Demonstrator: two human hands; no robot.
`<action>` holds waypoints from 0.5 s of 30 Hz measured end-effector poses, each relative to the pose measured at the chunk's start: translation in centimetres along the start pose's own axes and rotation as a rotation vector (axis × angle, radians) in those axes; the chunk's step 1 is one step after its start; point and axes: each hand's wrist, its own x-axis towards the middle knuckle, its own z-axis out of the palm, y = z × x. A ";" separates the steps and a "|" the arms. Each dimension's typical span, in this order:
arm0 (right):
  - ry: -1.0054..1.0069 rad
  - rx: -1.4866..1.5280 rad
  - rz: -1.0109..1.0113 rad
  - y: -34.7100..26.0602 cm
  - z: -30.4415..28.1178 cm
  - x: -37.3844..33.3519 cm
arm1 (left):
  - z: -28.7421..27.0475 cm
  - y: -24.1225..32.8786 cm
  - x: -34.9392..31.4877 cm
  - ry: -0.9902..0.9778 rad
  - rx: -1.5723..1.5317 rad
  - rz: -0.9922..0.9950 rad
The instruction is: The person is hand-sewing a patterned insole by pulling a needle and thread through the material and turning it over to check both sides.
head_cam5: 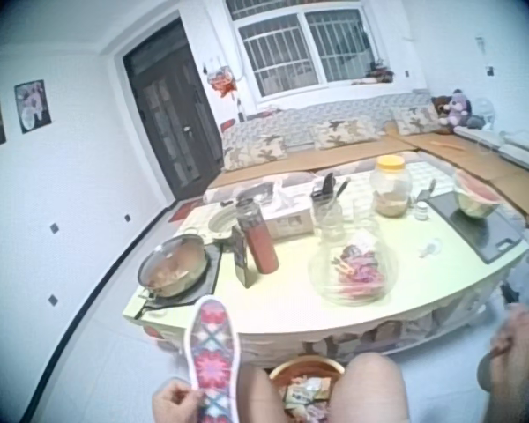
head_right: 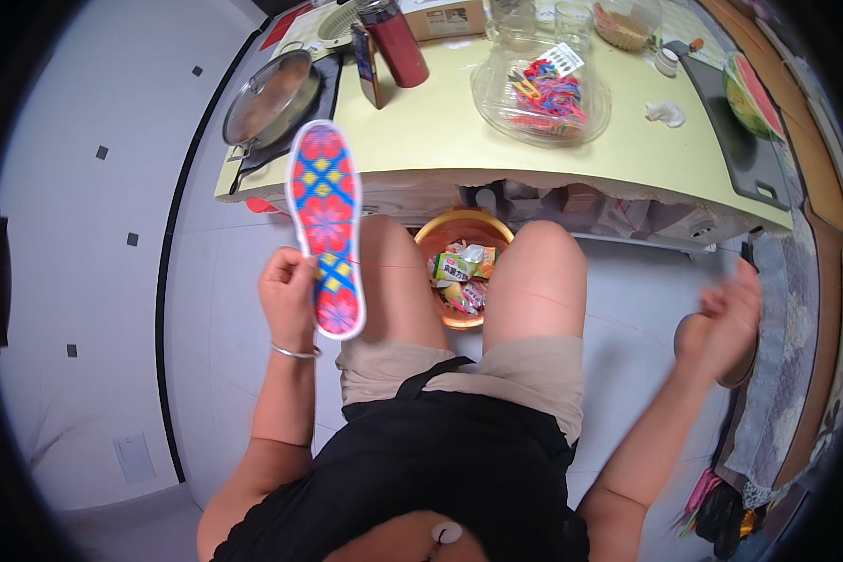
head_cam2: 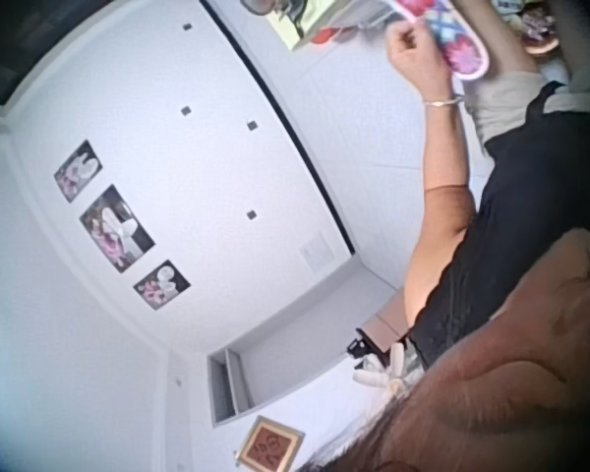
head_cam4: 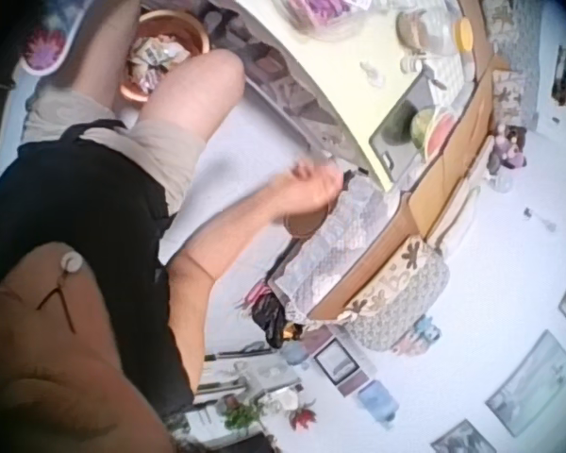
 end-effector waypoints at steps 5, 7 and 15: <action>-0.723 -0.352 -0.049 0.8 13.6 -15.0 | 5.1 2.9 -3.7 -0.232 -0.223 -0.180; -0.878 -0.435 -0.421 1.5 15.2 -16.6 | 5.8 3.3 -4.5 -0.315 -0.236 -0.199; -0.875 -0.474 -0.586 2.5 16.3 -16.9 | 6.1 3.3 -5.6 -0.361 -0.288 -0.252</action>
